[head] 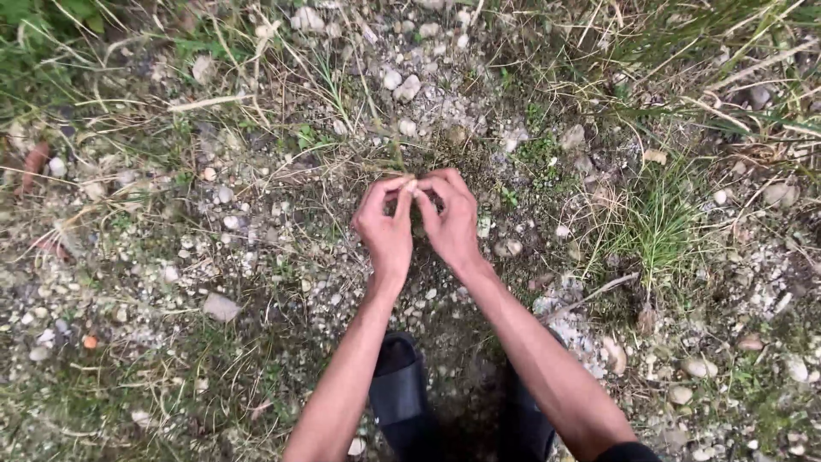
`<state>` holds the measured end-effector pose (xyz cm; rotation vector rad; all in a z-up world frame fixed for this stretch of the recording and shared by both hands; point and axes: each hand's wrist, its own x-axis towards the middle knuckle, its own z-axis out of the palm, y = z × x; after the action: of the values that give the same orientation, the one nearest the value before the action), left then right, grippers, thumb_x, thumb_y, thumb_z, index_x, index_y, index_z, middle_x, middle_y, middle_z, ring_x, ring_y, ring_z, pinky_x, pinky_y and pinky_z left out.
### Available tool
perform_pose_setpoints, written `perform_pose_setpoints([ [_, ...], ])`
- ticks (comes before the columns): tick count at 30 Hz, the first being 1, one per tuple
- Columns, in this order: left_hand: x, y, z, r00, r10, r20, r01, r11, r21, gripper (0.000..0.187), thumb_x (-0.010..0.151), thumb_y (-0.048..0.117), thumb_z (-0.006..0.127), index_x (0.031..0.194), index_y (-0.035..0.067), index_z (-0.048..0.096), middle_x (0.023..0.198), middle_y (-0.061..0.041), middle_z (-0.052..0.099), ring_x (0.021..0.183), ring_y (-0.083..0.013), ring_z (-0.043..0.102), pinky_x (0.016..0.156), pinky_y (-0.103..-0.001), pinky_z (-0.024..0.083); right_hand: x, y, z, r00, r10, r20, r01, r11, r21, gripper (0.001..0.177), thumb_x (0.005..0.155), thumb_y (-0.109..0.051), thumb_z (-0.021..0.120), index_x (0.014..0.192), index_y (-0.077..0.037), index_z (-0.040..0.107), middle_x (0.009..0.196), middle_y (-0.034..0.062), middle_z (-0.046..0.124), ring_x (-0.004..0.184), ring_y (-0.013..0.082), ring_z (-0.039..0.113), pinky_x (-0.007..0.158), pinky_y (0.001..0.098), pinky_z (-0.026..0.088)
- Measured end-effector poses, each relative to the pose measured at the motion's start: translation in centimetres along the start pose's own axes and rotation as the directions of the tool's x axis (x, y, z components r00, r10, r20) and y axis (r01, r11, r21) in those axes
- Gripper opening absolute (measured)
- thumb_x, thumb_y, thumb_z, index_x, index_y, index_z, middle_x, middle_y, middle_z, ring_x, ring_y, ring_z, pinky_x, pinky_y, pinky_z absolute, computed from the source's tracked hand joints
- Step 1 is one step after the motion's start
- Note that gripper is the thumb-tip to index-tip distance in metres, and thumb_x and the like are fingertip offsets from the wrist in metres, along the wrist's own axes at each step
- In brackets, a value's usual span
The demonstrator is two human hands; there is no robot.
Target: Gathering small plants or grass from a gravelly ground area.
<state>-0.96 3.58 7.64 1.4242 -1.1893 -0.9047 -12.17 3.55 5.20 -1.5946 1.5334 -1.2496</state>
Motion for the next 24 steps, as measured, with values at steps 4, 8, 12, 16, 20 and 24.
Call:
perform_pose_setpoints([
  [4, -0.5, 1.7, 1.6, 0.989, 0.132, 0.064, -0.137, 0.987, 0.083, 0.013, 0.091, 0.000, 0.076, 0.105, 0.002, 0.074, 0.100, -0.007, 0.076, 0.087, -0.0128, 0.072, 0.075, -0.025, 0.058, -0.8, -2.2, -3.7, 0.988, 0.154, -0.006, -0.154, 0.987, -0.044, 0.011, 0.095, -0.007, 0.071, 0.106, -0.005, 0.075, 0.096, 0.0100, 0.070, 0.081, 0.0206, 0.067, 0.070, 0.0332, 0.054],
  [8, -3.1, 2.1, 5.2, 0.988, -0.051, 0.143, 0.068, 0.990, -0.122, 0.016, 0.092, 0.003, 0.076, 0.107, 0.001, 0.072, 0.095, -0.006, 0.076, 0.083, -0.0098, 0.070, 0.075, -0.024, 0.058, -2.9, -0.5, -8.1, 0.990, 0.109, -0.093, -0.123, 0.979, -0.161, 0.016, 0.094, -0.007, 0.075, 0.110, -0.005, 0.076, 0.095, 0.0113, 0.077, 0.080, 0.0173, 0.073, 0.071, 0.0316, 0.056],
  [12, -5.9, 3.7, 10.1, 0.966, -0.041, 0.255, 0.079, 0.987, -0.138, 0.012, 0.093, 0.006, 0.077, 0.102, 0.001, 0.071, 0.092, -0.006, 0.077, 0.080, -0.0097, 0.071, 0.072, -0.025, 0.059, -4.8, -1.0, -13.7, 0.956, 0.215, -0.201, -0.248, 0.956, -0.156, 0.021, 0.092, -0.007, 0.077, 0.112, -0.004, 0.075, 0.093, 0.0099, 0.079, 0.080, 0.0124, 0.075, 0.071, 0.0284, 0.058],
  [16, -9.7, 5.1, 15.3, 0.913, -0.055, 0.405, 0.124, 0.981, -0.148, 0.013, 0.092, 0.007, 0.076, 0.103, 0.001, 0.072, 0.089, -0.006, 0.077, 0.078, -0.0097, 0.071, 0.071, -0.024, 0.058, -7.8, 0.3, -19.6, 0.896, 0.309, -0.319, -0.354, 0.931, -0.093, 0.020, 0.090, -0.005, 0.076, 0.109, -0.001, 0.071, 0.089, 0.0081, 0.078, 0.077, 0.0103, 0.073, 0.069, 0.0264, 0.057],
  [20, -13.6, 5.4, 20.8, 0.822, -0.057, 0.567, 0.161, 0.978, -0.136, 0.011, 0.093, 0.004, 0.074, 0.103, 0.001, 0.071, 0.085, -0.006, 0.075, 0.073, -0.0089, 0.069, 0.067, -0.025, 0.057, -11.9, 3.0, -24.8, 0.812, 0.369, -0.452, -0.471, 0.872, -0.134, 0.014, 0.089, -0.003, 0.077, 0.101, 0.000, 0.070, 0.083, 0.0079, 0.077, 0.071, 0.0099, 0.070, 0.065, 0.0259, 0.055],
  [24, -16.9, 6.5, 24.3, 0.732, -0.075, 0.677, 0.179, 0.980, -0.085, 0.012, 0.092, 0.000, 0.072, 0.104, 0.001, 0.070, 0.081, -0.006, 0.075, 0.068, -0.0081, 0.067, 0.062, -0.025, 0.057, -14.9, 3.4, -28.1, 0.740, 0.389, -0.549, -0.554, 0.815, -0.170, 0.015, 0.088, -0.002, 0.076, 0.101, 0.000, 0.071, 0.083, 0.0089, 0.077, 0.070, 0.0119, 0.071, 0.065, 0.0272, 0.056],
])
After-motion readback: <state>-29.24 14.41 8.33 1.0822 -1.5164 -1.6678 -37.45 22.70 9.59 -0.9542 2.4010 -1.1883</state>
